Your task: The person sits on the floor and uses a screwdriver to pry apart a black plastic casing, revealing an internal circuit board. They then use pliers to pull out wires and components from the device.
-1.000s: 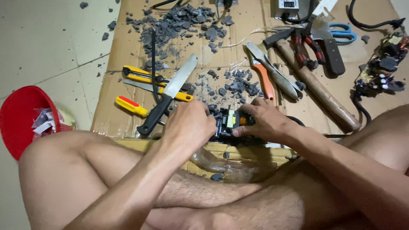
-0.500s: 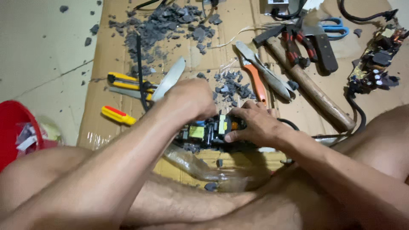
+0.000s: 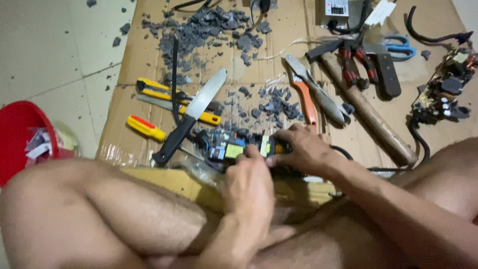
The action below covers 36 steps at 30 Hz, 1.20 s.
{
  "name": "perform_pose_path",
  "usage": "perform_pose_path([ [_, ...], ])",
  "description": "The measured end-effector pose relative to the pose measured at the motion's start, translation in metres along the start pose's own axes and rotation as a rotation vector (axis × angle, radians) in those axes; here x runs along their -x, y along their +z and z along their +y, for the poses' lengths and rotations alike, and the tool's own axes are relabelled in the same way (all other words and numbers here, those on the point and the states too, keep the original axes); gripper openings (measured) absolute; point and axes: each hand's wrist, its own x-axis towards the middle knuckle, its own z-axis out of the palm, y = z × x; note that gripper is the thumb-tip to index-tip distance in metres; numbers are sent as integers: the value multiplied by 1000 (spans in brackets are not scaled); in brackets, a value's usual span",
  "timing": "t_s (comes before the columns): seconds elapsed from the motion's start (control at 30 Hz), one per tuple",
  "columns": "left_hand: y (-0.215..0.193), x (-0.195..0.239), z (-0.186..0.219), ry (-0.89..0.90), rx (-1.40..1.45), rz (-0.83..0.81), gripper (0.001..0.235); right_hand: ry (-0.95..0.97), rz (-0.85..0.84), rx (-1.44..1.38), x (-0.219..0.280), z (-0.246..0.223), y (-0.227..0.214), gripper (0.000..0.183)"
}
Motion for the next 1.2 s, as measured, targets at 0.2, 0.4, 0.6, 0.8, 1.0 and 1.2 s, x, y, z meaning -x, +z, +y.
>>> perform_pose_path([
  [0.2,9,6,-19,-154,730,178,31,-79,118,-175,11,9,-2,80],
  [0.4,-16,8,-36,-146,450,77,33,-60,96,-123,-8,17,11,82],
  [0.6,-34,1,-43,13,253,49,29,12,87,-80,-7,16,15,83],
  [0.8,-54,-33,-28,159,48,9,27,-4,88,-80,-3,14,12,83],
  [1.0,-66,-36,-12,88,97,-41,19,-8,85,-71,-8,15,15,85],
  [1.2,-66,-3,14,36,210,-17,27,-6,83,14,-19,16,20,79],
])
